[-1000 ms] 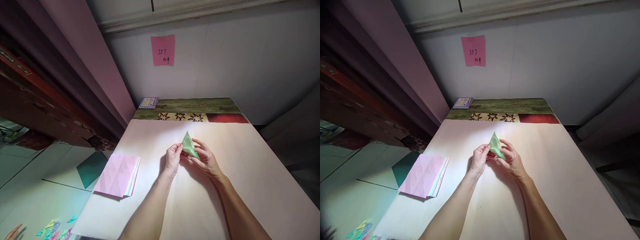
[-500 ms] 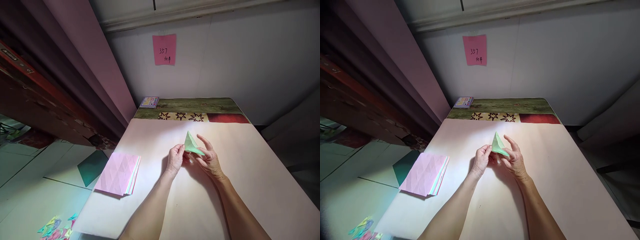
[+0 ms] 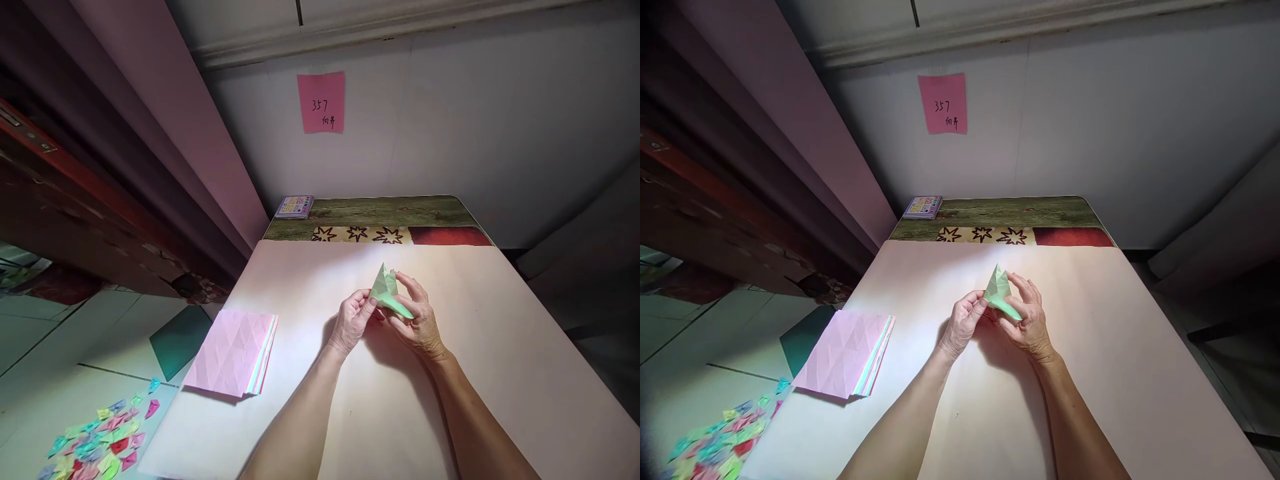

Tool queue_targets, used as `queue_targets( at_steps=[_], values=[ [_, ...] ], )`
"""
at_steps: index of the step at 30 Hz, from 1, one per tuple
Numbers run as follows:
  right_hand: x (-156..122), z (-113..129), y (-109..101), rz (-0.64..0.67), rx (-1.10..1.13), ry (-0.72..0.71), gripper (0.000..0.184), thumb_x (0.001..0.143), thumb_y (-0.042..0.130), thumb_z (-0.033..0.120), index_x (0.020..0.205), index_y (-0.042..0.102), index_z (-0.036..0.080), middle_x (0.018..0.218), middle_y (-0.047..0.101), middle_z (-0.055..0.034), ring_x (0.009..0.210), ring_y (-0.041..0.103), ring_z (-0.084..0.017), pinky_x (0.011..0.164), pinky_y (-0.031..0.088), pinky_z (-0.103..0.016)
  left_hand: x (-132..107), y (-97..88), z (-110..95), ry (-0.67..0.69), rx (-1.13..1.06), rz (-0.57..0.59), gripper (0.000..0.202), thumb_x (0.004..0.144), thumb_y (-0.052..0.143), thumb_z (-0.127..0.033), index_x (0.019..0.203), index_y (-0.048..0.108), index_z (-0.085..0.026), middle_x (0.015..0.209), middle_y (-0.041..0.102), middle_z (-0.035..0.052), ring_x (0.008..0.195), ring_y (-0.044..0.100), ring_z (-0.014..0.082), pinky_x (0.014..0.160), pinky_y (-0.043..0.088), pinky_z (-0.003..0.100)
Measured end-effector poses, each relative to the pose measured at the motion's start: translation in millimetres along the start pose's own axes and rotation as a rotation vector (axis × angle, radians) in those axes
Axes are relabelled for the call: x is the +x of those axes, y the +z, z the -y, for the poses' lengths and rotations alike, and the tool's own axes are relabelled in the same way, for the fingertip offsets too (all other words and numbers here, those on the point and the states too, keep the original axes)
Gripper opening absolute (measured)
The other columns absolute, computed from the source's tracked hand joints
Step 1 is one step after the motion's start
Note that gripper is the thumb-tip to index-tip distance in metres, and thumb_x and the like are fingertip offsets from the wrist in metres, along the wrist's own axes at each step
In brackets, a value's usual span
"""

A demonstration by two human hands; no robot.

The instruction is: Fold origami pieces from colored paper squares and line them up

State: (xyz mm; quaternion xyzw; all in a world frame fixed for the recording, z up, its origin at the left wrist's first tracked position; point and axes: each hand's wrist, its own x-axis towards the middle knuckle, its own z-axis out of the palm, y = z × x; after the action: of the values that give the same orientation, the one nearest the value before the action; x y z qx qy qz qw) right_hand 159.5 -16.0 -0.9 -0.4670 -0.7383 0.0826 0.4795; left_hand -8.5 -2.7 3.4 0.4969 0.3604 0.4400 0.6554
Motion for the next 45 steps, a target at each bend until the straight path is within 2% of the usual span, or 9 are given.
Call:
queue_targets(
  at_steps=[3,7,13,15,20,24,29,35,45],
  values=[
    [0,2,2,0.017,-0.033,-0.045,0.016,0.077,0.059,0.021,0.085,0.073,0.024,0.145,0.046,-0.0075,0.131,0.047,-0.034,0.111,0.031,-0.056,0,1.4,-1,-0.038,-0.150,-0.040,0.049,0.089,0.053,-0.059,0.103,0.068,-0.014,0.076,0.070,0.0066,0.068,0.067,0.0190,0.063,0.054,0.029],
    [0,3,4,0.028,0.018,-0.014,0.016,0.076,0.063,0.025,0.090,0.071,0.024,0.149,0.041,-0.0084,0.133,0.044,-0.035,0.108,0.037,-0.053,3,0.6,4,-0.101,-0.247,-0.121,0.039,0.082,0.068,-0.051,0.098,0.069,-0.015,0.073,0.071,0.0053,0.064,0.067,0.0188,0.057,0.052,0.027],
    [-3,-2,7,0.064,0.094,0.080,0.055,0.074,0.068,0.030,0.128,0.058,0.026,0.152,0.039,-0.0113,0.136,0.041,-0.035,0.108,0.040,-0.054,6,0.0,10,-0.103,-0.304,-0.202,0.036,0.078,0.073,-0.045,0.095,0.070,-0.013,0.075,0.071,0.0051,0.065,0.067,0.0171,0.060,0.052,0.026],
    [-4,-3,8,0.101,0.114,0.108,0.059,0.074,0.069,0.031,0.131,0.056,0.027,0.149,0.042,-0.0115,0.134,0.044,-0.034,0.107,0.041,-0.052,7,0.2,12,-0.090,-0.275,-0.214,0.035,0.077,0.074,-0.043,0.095,0.070,-0.013,0.077,0.072,0.0054,0.067,0.067,0.0162,0.063,0.052,0.025],
    [-5,-4,9,0.171,0.159,0.162,0.047,0.073,0.075,0.034,0.119,0.065,0.026,0.146,0.046,-0.0121,0.129,0.050,-0.034,0.103,0.047,-0.050,7,-0.6,13,-0.078,-0.236,-0.198,0.034,0.076,0.075,-0.042,0.093,0.070,-0.012,0.078,0.072,0.0053,0.065,0.067,0.0146,0.062,0.053,0.024],
    [-4,-5,10,0.061,0.272,0.154,0.039,0.075,0.075,0.032,0.113,0.068,0.026,0.145,0.047,-0.0118,0.128,0.051,-0.033,0.103,0.047,-0.052,6,-1.1,8,-0.139,-0.244,-0.170,0.039,0.074,0.074,-0.047,0.090,0.067,-0.012,0.065,0.069,0.0043,0.050,0.063,0.0149,0.047,0.050,0.024],
    [-4,-6,9,-0.012,0.326,0.208,0.023,0.081,0.074,0.032,0.102,0.073,0.026,0.134,0.057,-0.0118,0.120,0.058,-0.030,0.100,0.050,-0.051,4,0.5,3,-0.195,-0.237,-0.157,0.039,0.071,0.076,-0.047,0.086,0.065,-0.012,0.062,0.067,0.0036,0.047,0.061,0.0137,0.043,0.049,0.022],
    [-6,-8,10,0.030,0.391,0.173,0.032,0.076,0.079,0.035,0.107,0.072,0.028,0.135,0.057,-0.0112,0.117,0.060,-0.030,0.093,0.055,-0.046,3,-2.6,-3,-0.257,-0.314,-0.130,0.034,0.070,0.075,-0.041,0.083,0.064,-0.012,0.056,0.062,0.0007,0.040,0.053,0.0087,0.038,0.042,0.018],
    [0,0,7,0.018,0.386,0.231,0.015,0.082,0.071,0.033,0.095,0.074,0.024,0.129,0.061,-0.0108,0.110,0.064,-0.027,0.087,0.058,-0.040,4,-0.1,1,-0.253,-0.188,-0.091,0.035,0.074,0.069,-0.047,0.083,0.063,-0.014,0.068,0.069,0.0045,0.045,0.059,0.0113,0.040,0.044,0.021]
  ],
)
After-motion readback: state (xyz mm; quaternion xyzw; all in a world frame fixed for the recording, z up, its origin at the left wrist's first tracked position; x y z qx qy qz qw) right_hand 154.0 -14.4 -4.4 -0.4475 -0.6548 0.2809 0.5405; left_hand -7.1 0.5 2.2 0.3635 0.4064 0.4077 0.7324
